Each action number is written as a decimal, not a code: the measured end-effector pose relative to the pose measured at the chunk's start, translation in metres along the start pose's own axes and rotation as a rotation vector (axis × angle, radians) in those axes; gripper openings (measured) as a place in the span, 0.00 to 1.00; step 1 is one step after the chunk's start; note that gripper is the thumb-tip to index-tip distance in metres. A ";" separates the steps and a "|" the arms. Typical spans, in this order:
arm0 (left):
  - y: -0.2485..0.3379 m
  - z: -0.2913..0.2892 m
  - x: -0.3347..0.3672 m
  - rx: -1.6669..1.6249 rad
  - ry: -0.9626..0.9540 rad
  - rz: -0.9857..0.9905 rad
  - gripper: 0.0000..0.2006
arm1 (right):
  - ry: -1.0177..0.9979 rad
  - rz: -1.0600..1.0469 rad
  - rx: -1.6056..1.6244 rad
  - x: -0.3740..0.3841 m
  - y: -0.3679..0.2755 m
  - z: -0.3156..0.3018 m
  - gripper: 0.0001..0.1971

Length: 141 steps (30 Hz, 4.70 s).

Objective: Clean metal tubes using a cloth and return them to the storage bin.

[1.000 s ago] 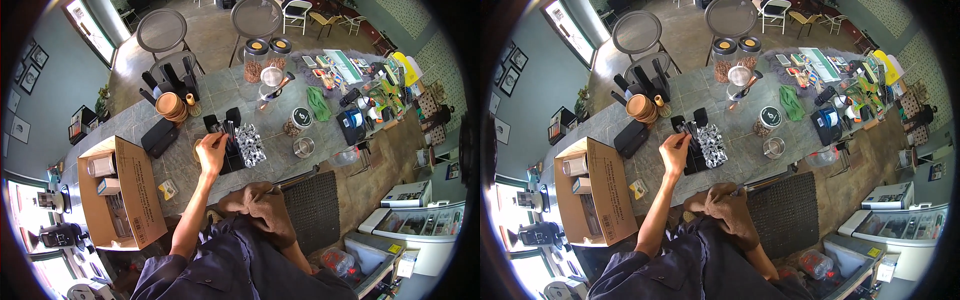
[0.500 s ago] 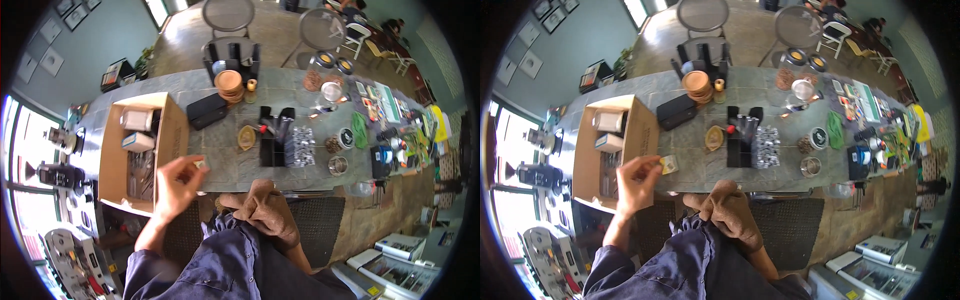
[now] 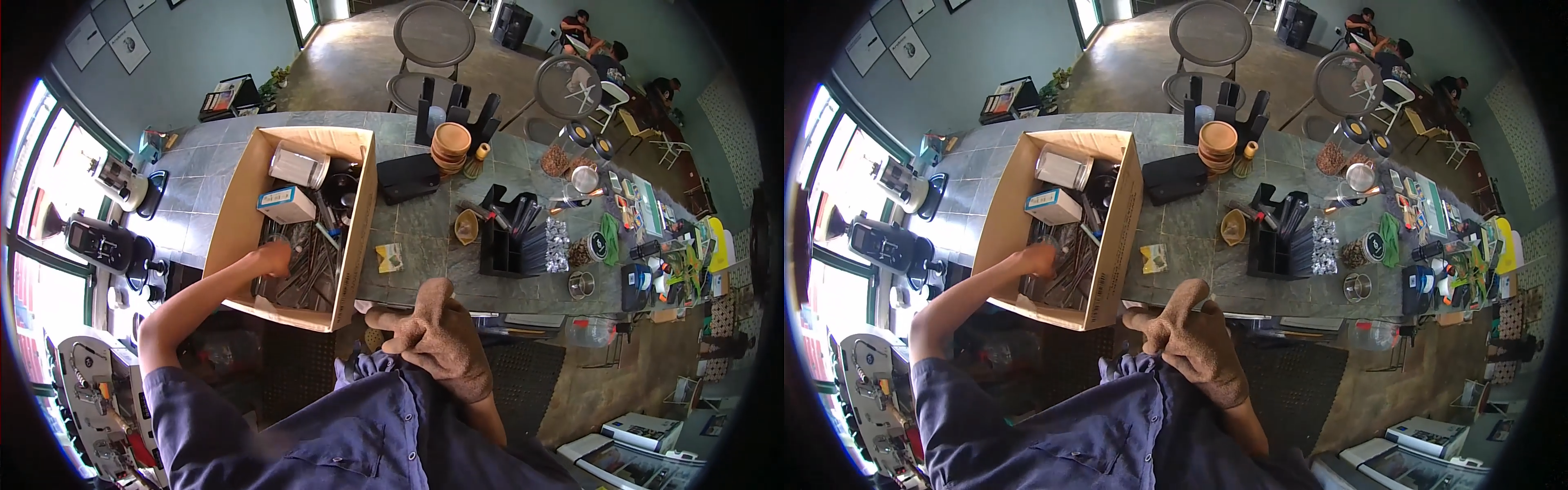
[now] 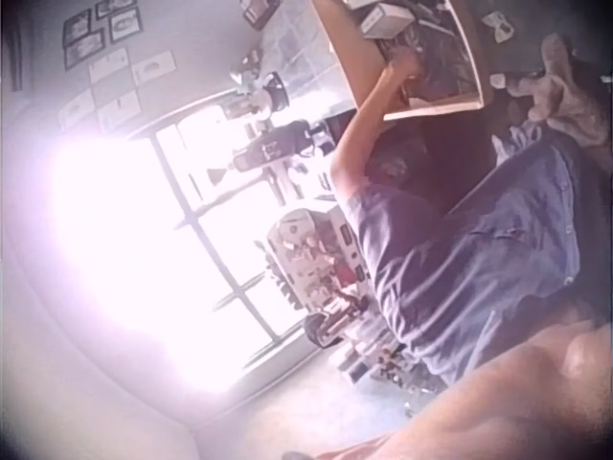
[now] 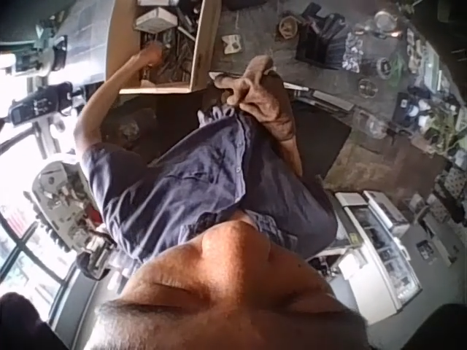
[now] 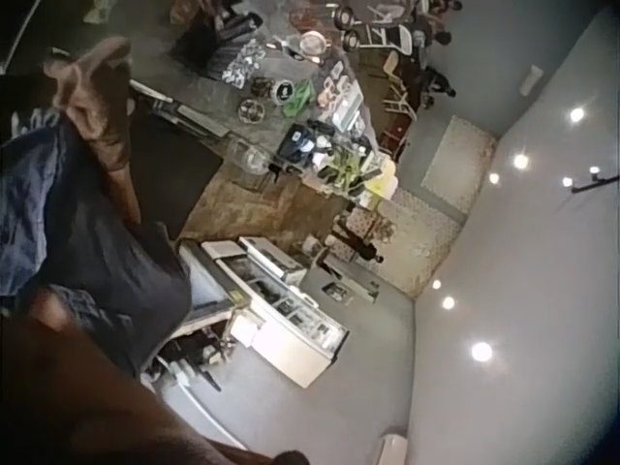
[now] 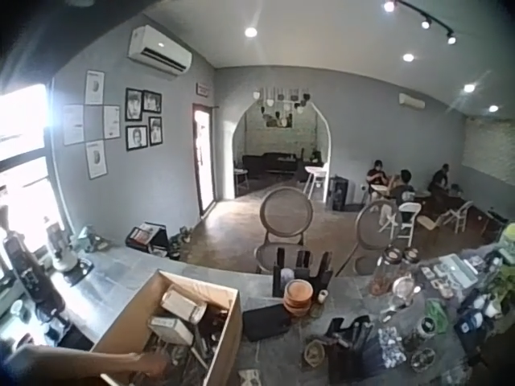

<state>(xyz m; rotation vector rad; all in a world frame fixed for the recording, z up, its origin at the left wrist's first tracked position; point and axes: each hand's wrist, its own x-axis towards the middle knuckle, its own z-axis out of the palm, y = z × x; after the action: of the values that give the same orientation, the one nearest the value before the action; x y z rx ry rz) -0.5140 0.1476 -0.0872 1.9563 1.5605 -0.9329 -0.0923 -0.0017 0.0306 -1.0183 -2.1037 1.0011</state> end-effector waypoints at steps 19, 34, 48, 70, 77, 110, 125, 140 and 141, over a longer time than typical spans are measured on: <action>-0.019 -0.050 -0.168 -0.207 0.231 -0.049 0.11 | 0.045 0.202 0.200 -0.002 -0.032 0.046 0.26; 0.200 -0.027 -0.235 -1.371 0.600 0.501 0.10 | -0.052 0.250 -0.969 0.041 -0.096 0.041 0.25; 0.234 -0.019 -0.229 -1.274 0.587 0.628 0.08 | 0.448 0.402 0.855 0.015 -0.057 0.020 0.19; 0.246 -0.016 -0.216 -1.356 0.416 0.625 0.08 | 0.647 0.306 0.869 -0.015 -0.013 -0.063 0.09; 0.263 -0.032 -0.204 -1.322 0.425 0.662 0.09 | 0.622 0.182 1.079 -0.032 0.020 -0.046 0.16; 0.427 -0.208 -0.032 -1.387 1.246 0.579 0.05 | 0.315 0.555 -0.571 -0.113 0.074 -0.137 0.32; 0.470 -0.155 0.053 -1.104 1.197 0.503 0.29 | 0.206 0.164 -0.823 -0.109 0.087 -0.177 0.21; 0.165 -0.118 -0.116 -0.668 1.005 0.060 0.09 | -0.245 -0.328 -1.479 0.001 0.014 -0.081 0.04; 0.137 -0.099 -0.104 -0.541 0.939 -0.013 0.09 | -0.317 -0.089 -0.609 0.006 0.002 -0.082 0.05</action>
<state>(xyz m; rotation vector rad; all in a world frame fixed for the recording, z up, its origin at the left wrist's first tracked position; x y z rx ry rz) -0.3730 0.1175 0.0484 2.0332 1.9872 0.5012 -0.0332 0.0346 0.0750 -1.0774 -2.7848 0.4989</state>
